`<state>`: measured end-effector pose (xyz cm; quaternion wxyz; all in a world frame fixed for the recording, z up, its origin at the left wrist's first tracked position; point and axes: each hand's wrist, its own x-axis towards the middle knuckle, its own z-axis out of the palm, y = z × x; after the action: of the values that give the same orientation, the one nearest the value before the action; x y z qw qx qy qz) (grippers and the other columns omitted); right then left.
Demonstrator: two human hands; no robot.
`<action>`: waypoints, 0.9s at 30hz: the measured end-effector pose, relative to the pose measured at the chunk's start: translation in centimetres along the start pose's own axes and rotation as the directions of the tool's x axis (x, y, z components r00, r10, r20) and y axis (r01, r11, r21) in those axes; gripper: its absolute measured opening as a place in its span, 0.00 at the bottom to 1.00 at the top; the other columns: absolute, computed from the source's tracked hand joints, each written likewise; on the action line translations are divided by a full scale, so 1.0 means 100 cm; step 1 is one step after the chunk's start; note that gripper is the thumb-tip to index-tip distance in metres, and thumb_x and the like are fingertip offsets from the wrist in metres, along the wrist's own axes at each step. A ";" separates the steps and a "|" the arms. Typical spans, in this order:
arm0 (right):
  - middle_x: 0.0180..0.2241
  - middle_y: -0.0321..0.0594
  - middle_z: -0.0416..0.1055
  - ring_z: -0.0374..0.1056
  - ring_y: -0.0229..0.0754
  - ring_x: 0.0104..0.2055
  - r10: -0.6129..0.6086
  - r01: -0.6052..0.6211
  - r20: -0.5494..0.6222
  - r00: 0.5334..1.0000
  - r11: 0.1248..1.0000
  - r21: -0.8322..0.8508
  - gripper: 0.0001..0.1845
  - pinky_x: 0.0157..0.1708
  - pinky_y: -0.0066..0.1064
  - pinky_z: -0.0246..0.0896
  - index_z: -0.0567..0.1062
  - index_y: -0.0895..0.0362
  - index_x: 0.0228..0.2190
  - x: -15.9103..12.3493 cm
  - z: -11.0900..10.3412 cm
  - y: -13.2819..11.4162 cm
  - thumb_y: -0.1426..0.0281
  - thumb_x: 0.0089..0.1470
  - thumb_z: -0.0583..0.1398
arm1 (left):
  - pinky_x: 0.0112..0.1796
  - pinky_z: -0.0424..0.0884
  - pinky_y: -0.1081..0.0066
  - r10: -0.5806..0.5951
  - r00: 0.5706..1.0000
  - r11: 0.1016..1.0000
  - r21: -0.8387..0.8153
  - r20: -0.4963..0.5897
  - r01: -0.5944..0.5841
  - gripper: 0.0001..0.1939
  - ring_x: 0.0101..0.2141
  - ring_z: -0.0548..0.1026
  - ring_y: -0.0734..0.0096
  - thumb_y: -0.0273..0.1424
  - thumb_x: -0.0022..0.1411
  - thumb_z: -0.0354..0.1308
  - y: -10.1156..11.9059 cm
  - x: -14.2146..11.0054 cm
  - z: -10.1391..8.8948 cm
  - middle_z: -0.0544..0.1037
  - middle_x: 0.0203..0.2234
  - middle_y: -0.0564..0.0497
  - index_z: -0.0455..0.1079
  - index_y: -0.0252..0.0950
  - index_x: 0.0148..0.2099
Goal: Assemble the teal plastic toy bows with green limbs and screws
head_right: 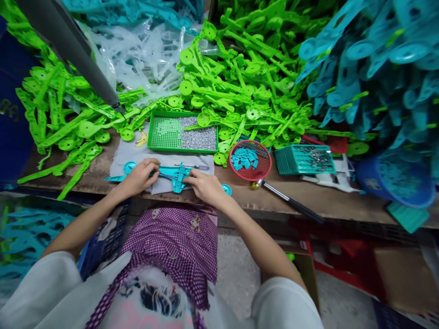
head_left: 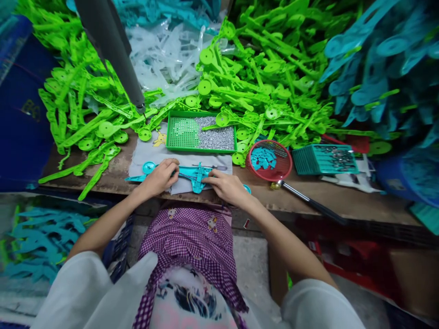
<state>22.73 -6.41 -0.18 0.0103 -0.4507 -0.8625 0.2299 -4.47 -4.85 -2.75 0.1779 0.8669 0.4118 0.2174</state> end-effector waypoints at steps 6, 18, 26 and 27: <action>0.44 0.41 0.72 0.67 0.40 0.38 -0.042 0.042 -0.031 0.999 0.999 -0.007 0.21 0.30 0.30 0.54 0.75 0.48 0.49 0.000 0.001 0.001 0.73 0.62 0.48 | 0.48 0.70 0.59 -0.043 0.999 0.994 -0.098 0.017 0.044 0.03 0.46 0.70 0.63 0.27 0.66 0.48 0.000 0.002 -0.003 0.71 0.42 0.44 0.62 0.37 0.40; 0.42 0.42 0.73 0.66 0.40 0.35 -0.051 0.051 -0.005 0.999 0.997 -0.054 0.21 0.27 0.30 0.50 0.75 0.49 0.49 0.000 0.001 -0.002 0.73 0.61 0.49 | 0.46 0.69 0.63 -0.030 0.997 0.969 -0.243 0.072 0.047 0.03 0.44 0.71 0.65 0.28 0.64 0.49 -0.001 0.005 -0.012 0.71 0.39 0.46 0.62 0.37 0.36; 0.45 0.44 0.69 0.67 0.40 0.38 -0.098 0.101 -0.031 0.995 0.984 0.145 0.19 0.38 0.33 0.62 0.68 0.54 0.53 -0.003 -0.006 0.003 0.68 0.60 0.54 | 0.45 0.71 0.62 -0.135 0.986 0.941 -0.326 -0.098 0.096 0.08 0.43 0.73 0.66 0.33 0.68 0.45 -0.007 0.001 -0.010 0.72 0.41 0.44 0.61 0.38 0.37; 0.45 0.44 0.69 0.67 0.41 0.38 -0.084 0.089 -0.034 0.996 0.981 0.174 0.21 0.39 0.34 0.63 0.67 0.55 0.54 -0.003 -0.007 0.003 0.66 0.59 0.55 | 0.43 0.72 0.63 -0.190 0.968 0.918 -0.378 -0.163 0.116 0.08 0.40 0.74 0.68 0.35 0.68 0.44 -0.009 0.000 -0.009 0.72 0.41 0.45 0.60 0.38 0.37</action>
<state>23.33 -6.24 0.39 0.0715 -0.4133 -0.8574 0.2981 -5.53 -4.19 -2.48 0.3112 0.7578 0.4465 0.3600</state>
